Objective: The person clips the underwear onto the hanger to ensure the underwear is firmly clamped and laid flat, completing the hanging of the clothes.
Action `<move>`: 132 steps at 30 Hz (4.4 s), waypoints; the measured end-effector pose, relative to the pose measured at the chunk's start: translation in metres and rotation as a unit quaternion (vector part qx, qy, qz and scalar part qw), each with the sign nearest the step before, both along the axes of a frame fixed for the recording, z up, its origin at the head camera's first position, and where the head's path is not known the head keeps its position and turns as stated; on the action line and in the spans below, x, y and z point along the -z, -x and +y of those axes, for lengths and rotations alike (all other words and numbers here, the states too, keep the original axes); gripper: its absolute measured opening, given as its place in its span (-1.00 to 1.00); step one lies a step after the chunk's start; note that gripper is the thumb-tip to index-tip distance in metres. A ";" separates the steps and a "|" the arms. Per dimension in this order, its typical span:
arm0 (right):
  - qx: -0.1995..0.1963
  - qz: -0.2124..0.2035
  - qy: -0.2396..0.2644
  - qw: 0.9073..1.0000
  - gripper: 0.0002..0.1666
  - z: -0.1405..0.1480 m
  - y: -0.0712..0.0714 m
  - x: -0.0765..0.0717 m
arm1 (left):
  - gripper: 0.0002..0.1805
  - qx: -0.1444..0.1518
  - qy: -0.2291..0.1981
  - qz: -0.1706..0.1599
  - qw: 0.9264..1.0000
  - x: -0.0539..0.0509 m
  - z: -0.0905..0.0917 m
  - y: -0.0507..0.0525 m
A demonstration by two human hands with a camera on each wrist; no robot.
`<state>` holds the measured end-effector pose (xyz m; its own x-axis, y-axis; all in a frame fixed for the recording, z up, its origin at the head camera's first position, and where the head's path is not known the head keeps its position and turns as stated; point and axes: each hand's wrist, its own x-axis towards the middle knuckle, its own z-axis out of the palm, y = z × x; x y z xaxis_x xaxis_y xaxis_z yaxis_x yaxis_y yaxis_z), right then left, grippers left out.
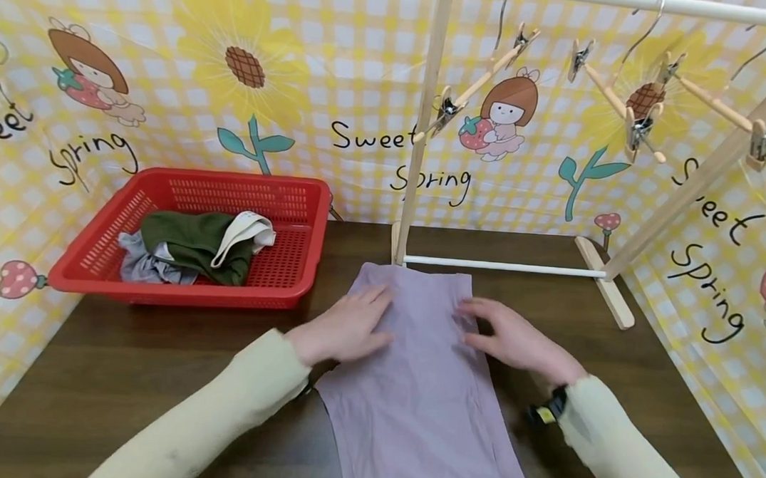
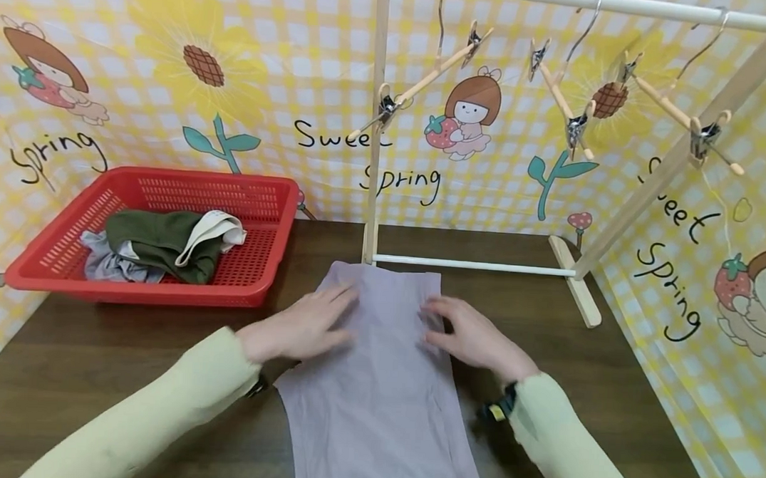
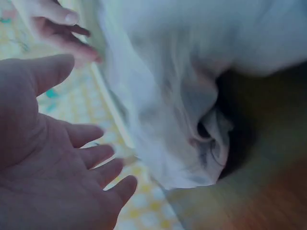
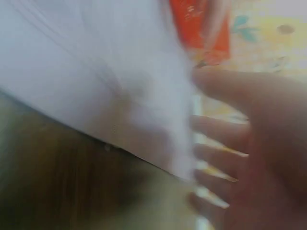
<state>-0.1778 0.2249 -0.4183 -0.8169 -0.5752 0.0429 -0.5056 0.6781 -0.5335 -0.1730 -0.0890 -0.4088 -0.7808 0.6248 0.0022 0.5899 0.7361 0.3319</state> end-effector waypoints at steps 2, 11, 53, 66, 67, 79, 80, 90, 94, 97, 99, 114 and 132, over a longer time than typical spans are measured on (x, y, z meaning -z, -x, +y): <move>-0.007 -0.013 -0.005 1.000 -0.30 -0.007 0.017 0.009 | -0.08 -0.024 0.019 -0.032 0.999 0.004 0.010 0.018; -0.001 -0.036 -0.062 0.997 0.00 0.000 0.046 0.020 | 0.38 -0.101 0.099 -0.116 0.983 0.018 0.017 0.042; 0.052 -0.082 0.092 0.991 -0.26 0.022 0.001 -0.002 | 0.04 -0.121 -0.317 0.032 0.940 -0.091 0.026 0.076; 0.041 -0.084 0.095 0.991 -0.32 0.019 -0.004 -0.003 | -0.44 -0.135 -0.359 0.029 0.923 -0.105 0.039 0.115; 0.041 -0.081 0.095 0.991 -0.32 0.019 -0.005 -0.005 | -0.50 -0.134 -0.359 0.031 0.923 -0.105 0.040 0.116; 0.067 0.016 0.088 0.994 -0.39 0.019 -0.013 -0.049 | -0.55 -0.135 -0.344 0.019 0.929 -0.104 0.036 0.128; 0.073 0.034 0.086 0.993 -0.41 0.020 -0.013 -0.055 | -0.56 -0.136 -0.345 0.020 0.929 -0.104 0.036 0.128; 0.171 0.229 0.114 0.952 -0.51 0.041 -0.015 -0.115 | -0.57 -0.149 -0.344 0.020 0.927 -0.103 0.039 0.125; 0.205 0.308 0.147 0.917 -0.55 0.043 -0.017 -0.145 | -0.57 -0.151 -0.349 0.023 0.925 -0.103 0.040 0.126; 0.248 0.332 0.173 0.893 -0.63 0.044 -0.016 -0.167 | -0.57 -0.152 -0.349 0.028 0.924 -0.101 0.040 0.126; 0.285 0.337 0.188 0.877 -0.67 0.044 -0.015 -0.182 | -0.56 -0.152 -0.348 0.029 0.925 -0.101 0.041 0.127; 0.408 0.253 0.255 0.839 -0.39 0.039 0.007 -0.259 | -0.54 -0.152 -0.354 0.022 0.922 -0.099 0.038 0.126; 0.540 0.142 0.083 0.826 -0.07 0.055 0.049 -0.303 | -0.53 -0.147 -0.366 0.037 0.918 -0.099 0.037 0.129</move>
